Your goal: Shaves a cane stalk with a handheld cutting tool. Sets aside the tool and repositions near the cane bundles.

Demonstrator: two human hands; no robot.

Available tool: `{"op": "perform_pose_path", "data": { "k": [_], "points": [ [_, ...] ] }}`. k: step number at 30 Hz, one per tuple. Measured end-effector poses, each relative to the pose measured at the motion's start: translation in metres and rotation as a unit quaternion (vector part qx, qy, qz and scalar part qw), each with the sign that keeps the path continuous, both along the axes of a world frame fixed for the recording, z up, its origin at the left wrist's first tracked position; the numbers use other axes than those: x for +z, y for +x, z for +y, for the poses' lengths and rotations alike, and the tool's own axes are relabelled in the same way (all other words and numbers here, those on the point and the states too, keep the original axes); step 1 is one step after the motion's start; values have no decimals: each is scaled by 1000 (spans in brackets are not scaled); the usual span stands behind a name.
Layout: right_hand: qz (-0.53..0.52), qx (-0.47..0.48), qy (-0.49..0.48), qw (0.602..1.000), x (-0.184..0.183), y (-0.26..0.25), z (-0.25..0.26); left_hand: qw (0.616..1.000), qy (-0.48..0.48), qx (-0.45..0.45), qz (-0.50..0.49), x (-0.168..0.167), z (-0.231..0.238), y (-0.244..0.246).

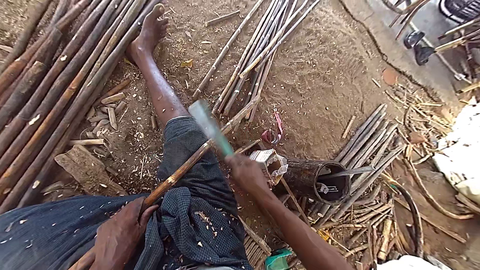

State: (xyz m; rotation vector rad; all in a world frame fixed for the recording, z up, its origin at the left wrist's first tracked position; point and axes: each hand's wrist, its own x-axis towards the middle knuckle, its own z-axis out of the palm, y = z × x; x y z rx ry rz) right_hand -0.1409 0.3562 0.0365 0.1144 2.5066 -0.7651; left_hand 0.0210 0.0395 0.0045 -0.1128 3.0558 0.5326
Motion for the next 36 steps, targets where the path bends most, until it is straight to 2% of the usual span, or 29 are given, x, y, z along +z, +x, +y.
{"op": "perform_pose_path", "data": {
  "k": [1, 2, 3, 5, 6, 7, 9, 10, 11, 13, 14, 15, 18, 19, 21, 22, 23, 26, 27, 29, 30, 31, 33, 34, 36],
  "points": [
    [-25, 83, 16, 996, 6, 12, -8, 1000, 4, 3, -4, 0, 0, 1],
    [-51, 126, 34, 990, 8, 17, -11, 1000, 10, 1, -10, 0, -2, 2],
    [-52, 108, 31, 992, 8, 11, -8, 1000, 19, -5, -16, 0, -5, 0],
    [-14, -33, 13, 999, -3, -15, 9, 999, 38, -11, -34, -2, -9, -2],
    [7, -67, 9, 998, -9, -18, 13, 998, 44, -10, -44, -2, -9, -2],
    [3, -47, 5, 999, -9, -11, 8, 998, 46, -6, -52, -1, -10, -3],
    [-36, 100, 13, 994, 2, 17, -12, 998, 34, 3, -47, 2, -10, -3],
    [-50, 139, 28, 989, 5, 24, -15, 999, 26, 3, -41, 4, -8, -1],
    [-40, 114, 27, 992, 6, 18, -10, 999, 16, 3, -34, 5, -6, -2],
    [12, -36, 11, 999, -2, -8, 9, 1000, -2, 10, -14, 4, 3, 0],
    [36, -74, 14, 997, -8, -14, 15, 1000, -6, 16, -7, 3, 7, 2],
    [35, -56, 13, 998, -7, -10, 14, 1000, -8, 19, -5, 3, 8, 3],
    [-29, 134, 41, 990, 6, 21, -5, 1000, -5, 13, -8, 4, 5, 1],
    [-27, 120, 43, 992, 6, 16, -3, 1000, -2, 8, -14, 4, 3, -1],
    [24, -12, 38, 999, -1, -10, 10, 1000, 1, 4, -22, 3, 2, -1],
    [47, -47, 39, 997, -7, -16, 13, 1000, 1, 6, -20, 2, 3, 1],
    [39, -35, 28, 998, -5, -12, 9, 1000, -3, 9, -19, 3, 3, 2],
    [-30, 130, 51, 990, 6, 15, -11, 999, -2, 11, -30, 7, 1, 2],
    [-27, 115, 57, 991, 8, 9, -8, 999, -1, 6, -32, 8, 1, 1],
    [26, -14, 40, 999, 1, -11, 6, 1000, 1, 3, -26, 8, 5, 1],
    [39, -37, 38, 998, -2, -12, 8, 1000, -3, 6, -22, 8, 7, 2],
    [19, -14, 33, 999, 2, -5, 2, 1000, -6, 9, -20, 8, 7, 1],
    [-41, 110, 42, 992, 11, 14, -13, 1000, -11, 8, -22, 10, 6, 1],
    [-58, 124, 46, 989, 13, 14, -14, 999, -6, 4, -33, 12, 5, 0],
    [-17, 18, 35, 999, 9, -9, 0, 999, 9, 0, -50, 14, 6, -3]
  ]
}}
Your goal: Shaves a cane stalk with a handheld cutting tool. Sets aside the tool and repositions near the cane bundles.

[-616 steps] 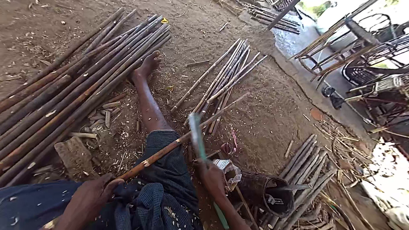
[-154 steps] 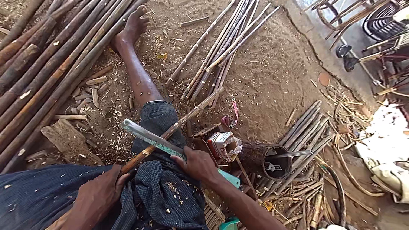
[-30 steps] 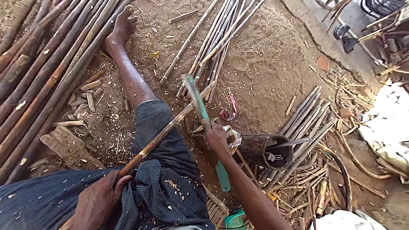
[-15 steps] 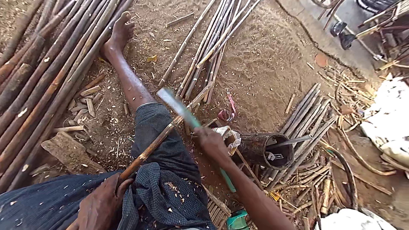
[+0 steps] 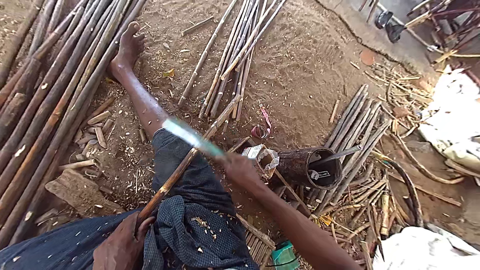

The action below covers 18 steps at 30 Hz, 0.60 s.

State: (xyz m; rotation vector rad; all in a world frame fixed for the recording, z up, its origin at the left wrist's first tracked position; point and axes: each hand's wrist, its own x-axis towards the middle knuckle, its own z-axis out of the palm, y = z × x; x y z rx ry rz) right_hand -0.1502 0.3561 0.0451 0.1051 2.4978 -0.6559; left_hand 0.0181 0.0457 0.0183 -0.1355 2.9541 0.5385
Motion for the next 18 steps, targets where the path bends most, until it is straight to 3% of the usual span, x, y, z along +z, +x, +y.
{"op": "perform_pose_path", "data": {
  "k": [2, 5, 6, 8, 10, 11, 12, 15, 16, 18],
  "points": [
    [38, -54, -19, 998, -7, -6, 4, 1000, 3, 4, -2, 1, 1, 1],
    [-45, 137, -9, 989, 4, 33, -24, 1000, 8, 8, -22, 7, -4, 0],
    [-61, 157, -1, 986, 7, 34, -24, 999, 20, 1, -39, 8, -7, -3],
    [-20, 20, -54, 998, -2, 10, -2, 991, 87, -7, -101, 3, -19, -12],
    [46, -164, -100, 980, -21, -16, 21, 965, 205, -7, -163, -14, -42, -14],
    [77, -197, -101, 972, -29, -21, 24, 946, 269, -1, -183, -22, -52, -16],
    [81, -175, -98, 976, -32, -17, 21, 926, 320, 7, -200, -27, -57, -20],
    [46, 68, -49, 995, -30, 22, 1, 891, 385, 17, -241, -21, -58, -30],
    [50, 95, -27, 994, -30, 25, 2, 886, 395, 21, -244, -20, -56, -32],
    [61, -28, -63, 996, -27, 7, 11, 884, 400, 25, -242, -20, -55, -33]
  ]
}}
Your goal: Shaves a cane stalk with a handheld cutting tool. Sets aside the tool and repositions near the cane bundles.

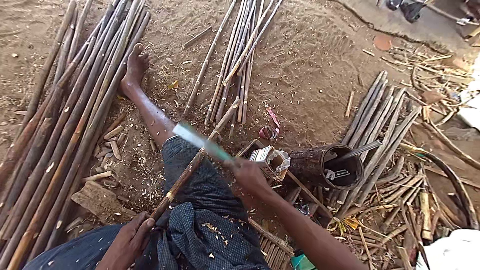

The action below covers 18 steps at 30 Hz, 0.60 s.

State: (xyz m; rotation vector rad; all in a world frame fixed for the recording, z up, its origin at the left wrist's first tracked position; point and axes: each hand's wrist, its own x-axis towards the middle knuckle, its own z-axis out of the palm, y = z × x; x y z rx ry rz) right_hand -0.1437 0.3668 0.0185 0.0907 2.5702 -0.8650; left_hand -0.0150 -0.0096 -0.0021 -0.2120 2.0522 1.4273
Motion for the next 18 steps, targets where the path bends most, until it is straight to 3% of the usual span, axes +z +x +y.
{"op": "perform_pose_path", "data": {
  "k": [2, 5, 6, 7, 9, 12, 15, 18],
  "points": [
    [21, -81, -17, 996, -7, -4, 2, 1000, 0, 6, -3, 0, 0, 2],
    [-31, 155, 34, 987, 9, 26, -21, 1000, 5, 13, -10, 1, -3, -2],
    [-49, 185, 44, 980, 13, 28, -23, 1000, 8, 11, -12, 1, -4, -3],
    [-58, 158, 33, 985, 14, 21, -19, 1000, 12, 8, -11, 1, -5, -4],
    [-50, 10, -32, 998, 13, -2, 1, 1000, 7, 8, -4, -1, -8, 1],
    [1, -169, -138, 976, 24, -20, 28, 998, -67, -9, 12, 6, -21, 20],
    [41, -257, -213, 942, 32, -28, 49, 987, -152, -56, 18, 21, -26, 28],
    [23, -244, -210, 947, 23, -28, 44, 971, -217, -68, 72, 26, -3, 16]
  ]
}}
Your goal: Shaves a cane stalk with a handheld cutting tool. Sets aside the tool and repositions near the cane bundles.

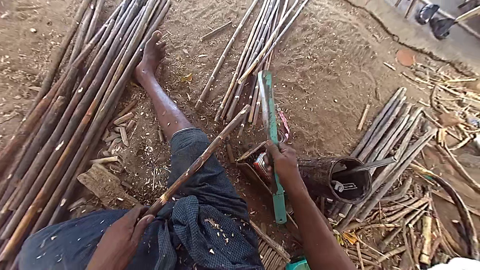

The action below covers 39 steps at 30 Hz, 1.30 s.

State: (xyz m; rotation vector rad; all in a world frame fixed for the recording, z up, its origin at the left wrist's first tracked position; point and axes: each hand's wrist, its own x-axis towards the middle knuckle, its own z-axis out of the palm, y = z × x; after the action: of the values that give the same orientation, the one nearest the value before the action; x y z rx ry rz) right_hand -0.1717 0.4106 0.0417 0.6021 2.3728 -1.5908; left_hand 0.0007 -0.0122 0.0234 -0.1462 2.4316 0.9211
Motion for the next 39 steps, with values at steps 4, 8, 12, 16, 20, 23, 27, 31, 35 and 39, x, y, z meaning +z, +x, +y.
{"op": "perform_pose_path", "data": {
  "k": [4, 8, 12, 16, 20, 23, 27, 31, 35, 39],
  "points": [
    [-65, 169, 122, 976, -11, 31, -38, 992, -37, 46, 112, -17, 29, -9],
    [-42, 161, 147, 975, -9, 18, -34, 983, -66, 77, 152, -17, 25, 4],
    [-63, 153, 148, 975, -22, 13, -29, 974, -94, 90, 185, -16, 30, 14],
    [-46, 291, 234, 927, -6, 29, -35, 975, -89, 91, 183, -15, 27, 16],
    [-41, 178, 205, 962, -19, 23, -31, 983, -72, 77, 148, -20, 18, 14],
    [-61, 255, 208, 942, -18, 26, -32, 990, -56, 73, 107, -20, 5, 19],
    [-67, 175, 170, 967, -24, 21, -31, 989, -54, 73, 118, -23, 8, 17],
    [-76, 225, 194, 952, -17, 22, -29, 988, -50, 74, 128, -19, 7, 17],
    [-61, 238, 179, 953, -17, 35, -39, 987, -54, 76, 129, -21, 12, 14],
    [-82, 290, 182, 936, -12, 44, -42, 992, -23, 72, 101, -22, 5, 10]
  ]
}}
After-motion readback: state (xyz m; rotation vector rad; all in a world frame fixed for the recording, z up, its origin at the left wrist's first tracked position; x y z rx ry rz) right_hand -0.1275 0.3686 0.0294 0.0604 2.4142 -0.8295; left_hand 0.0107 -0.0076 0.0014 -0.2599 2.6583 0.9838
